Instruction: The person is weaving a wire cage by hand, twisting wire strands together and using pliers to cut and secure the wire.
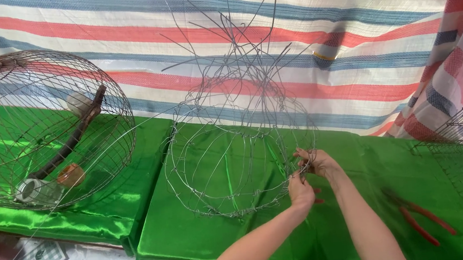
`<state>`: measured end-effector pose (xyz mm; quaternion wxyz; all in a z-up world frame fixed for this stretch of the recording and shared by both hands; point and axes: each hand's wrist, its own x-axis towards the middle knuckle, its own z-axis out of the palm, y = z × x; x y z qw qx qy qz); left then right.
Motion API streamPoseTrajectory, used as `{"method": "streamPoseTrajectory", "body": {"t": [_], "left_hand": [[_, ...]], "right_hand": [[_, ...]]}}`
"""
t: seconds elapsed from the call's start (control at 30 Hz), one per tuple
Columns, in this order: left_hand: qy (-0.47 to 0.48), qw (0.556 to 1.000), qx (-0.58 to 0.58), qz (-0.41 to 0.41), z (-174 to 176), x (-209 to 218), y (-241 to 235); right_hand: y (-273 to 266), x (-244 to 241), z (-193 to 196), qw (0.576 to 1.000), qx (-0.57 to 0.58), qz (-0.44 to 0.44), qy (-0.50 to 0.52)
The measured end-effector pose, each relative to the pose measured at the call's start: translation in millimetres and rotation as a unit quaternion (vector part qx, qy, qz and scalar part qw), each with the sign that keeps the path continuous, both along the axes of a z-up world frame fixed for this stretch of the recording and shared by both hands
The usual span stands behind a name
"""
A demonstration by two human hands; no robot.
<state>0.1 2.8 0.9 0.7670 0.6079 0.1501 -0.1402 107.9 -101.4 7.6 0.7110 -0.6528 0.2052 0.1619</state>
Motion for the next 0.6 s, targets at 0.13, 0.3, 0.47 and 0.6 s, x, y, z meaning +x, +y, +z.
{"method": "streamPoseTrajectory", "body": {"t": [0.13, 0.3, 0.47, 0.6], "left_hand": [[0.008, 1.000, -0.001, -0.002, 20, -7, 7], [0.015, 1.000, 0.007, -0.010, 21, -3, 7], [-0.004, 0.999, 0.044, -0.027, 22, -8, 10], [0.001, 0.999, 0.038, -0.028, 7, -3, 6]], "right_hand": [[2, -4, 8, 1.000, -0.005, 0.014, 0.002], [0, 0, 0, 1.000, 0.001, 0.006, -0.009], [0, -5, 9, 0.999, -0.026, 0.023, 0.005], [1, -7, 26, 0.999, -0.036, 0.031, 0.010]]}}
